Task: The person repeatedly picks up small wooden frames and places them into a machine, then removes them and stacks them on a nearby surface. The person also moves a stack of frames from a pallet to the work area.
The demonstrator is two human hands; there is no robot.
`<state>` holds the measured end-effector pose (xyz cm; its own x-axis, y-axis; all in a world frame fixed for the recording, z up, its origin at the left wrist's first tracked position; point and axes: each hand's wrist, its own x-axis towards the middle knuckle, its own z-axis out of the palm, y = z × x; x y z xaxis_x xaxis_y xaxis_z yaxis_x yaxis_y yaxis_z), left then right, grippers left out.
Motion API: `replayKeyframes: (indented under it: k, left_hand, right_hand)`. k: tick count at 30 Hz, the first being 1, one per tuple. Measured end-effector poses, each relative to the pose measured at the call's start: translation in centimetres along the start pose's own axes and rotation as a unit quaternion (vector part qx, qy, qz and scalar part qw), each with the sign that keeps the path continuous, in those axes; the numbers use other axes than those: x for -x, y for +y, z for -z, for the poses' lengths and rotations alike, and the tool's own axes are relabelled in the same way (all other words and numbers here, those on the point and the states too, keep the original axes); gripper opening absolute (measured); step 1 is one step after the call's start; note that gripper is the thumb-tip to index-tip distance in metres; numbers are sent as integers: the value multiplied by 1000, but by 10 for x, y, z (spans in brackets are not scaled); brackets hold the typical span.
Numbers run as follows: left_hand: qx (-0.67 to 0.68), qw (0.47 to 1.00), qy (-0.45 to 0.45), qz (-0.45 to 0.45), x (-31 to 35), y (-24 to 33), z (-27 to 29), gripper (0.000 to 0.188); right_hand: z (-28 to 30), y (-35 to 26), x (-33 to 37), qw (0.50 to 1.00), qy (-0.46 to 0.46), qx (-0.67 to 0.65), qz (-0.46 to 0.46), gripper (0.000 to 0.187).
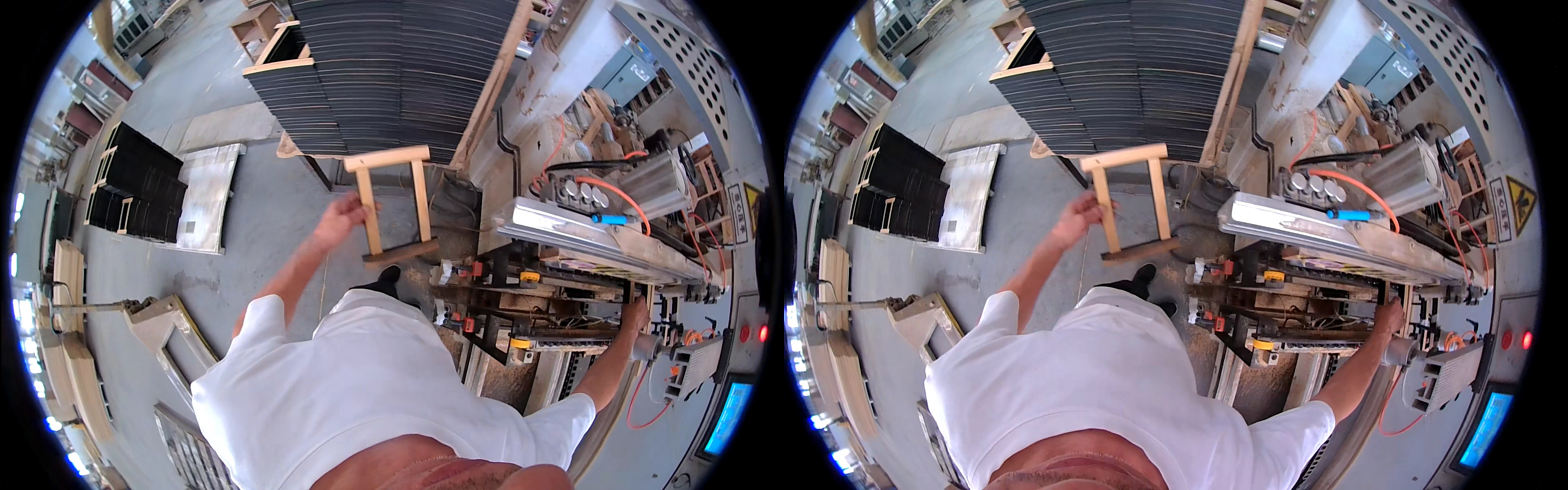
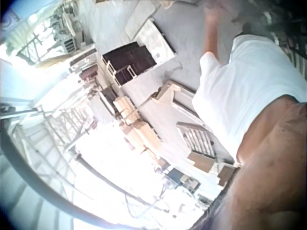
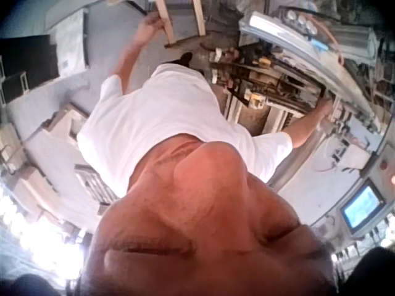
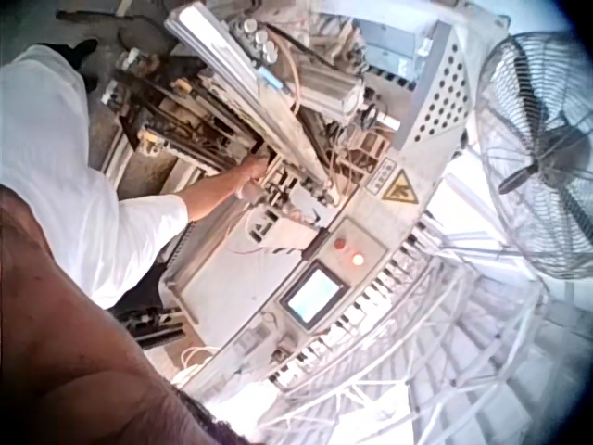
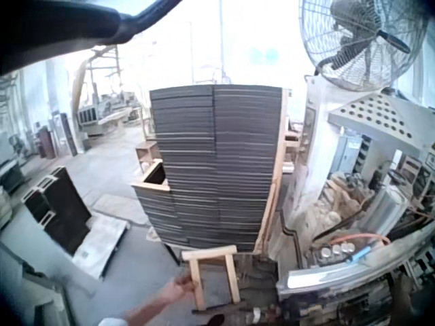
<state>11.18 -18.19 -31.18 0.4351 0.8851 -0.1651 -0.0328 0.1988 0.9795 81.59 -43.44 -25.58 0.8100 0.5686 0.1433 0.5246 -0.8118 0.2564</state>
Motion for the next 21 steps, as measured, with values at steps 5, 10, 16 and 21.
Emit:
replayKeyframes:
  k: [5, 10, 16, 21]
  left_hand:
    - [26, 992, 71, -99, 17, 126, 97, 31]
    - [58, 976, 101, -184, -14, 206, 251, 30]
    - [34, 977, 142, -154, -130, 266, 363, 37]
    - [-69, 989, 117, -59, -236, 251, 392, 33]
  right_hand:
    - [8, 10, 10, 994, 65, -68, -54, 45]
    - [81, -57, 56, 903, 299, -304, -49, 36]
    - [162, -207, 184, 757, 317, -571, 7, 30]
    - [151, -296, 263, 769, 255, -585, -32, 20]
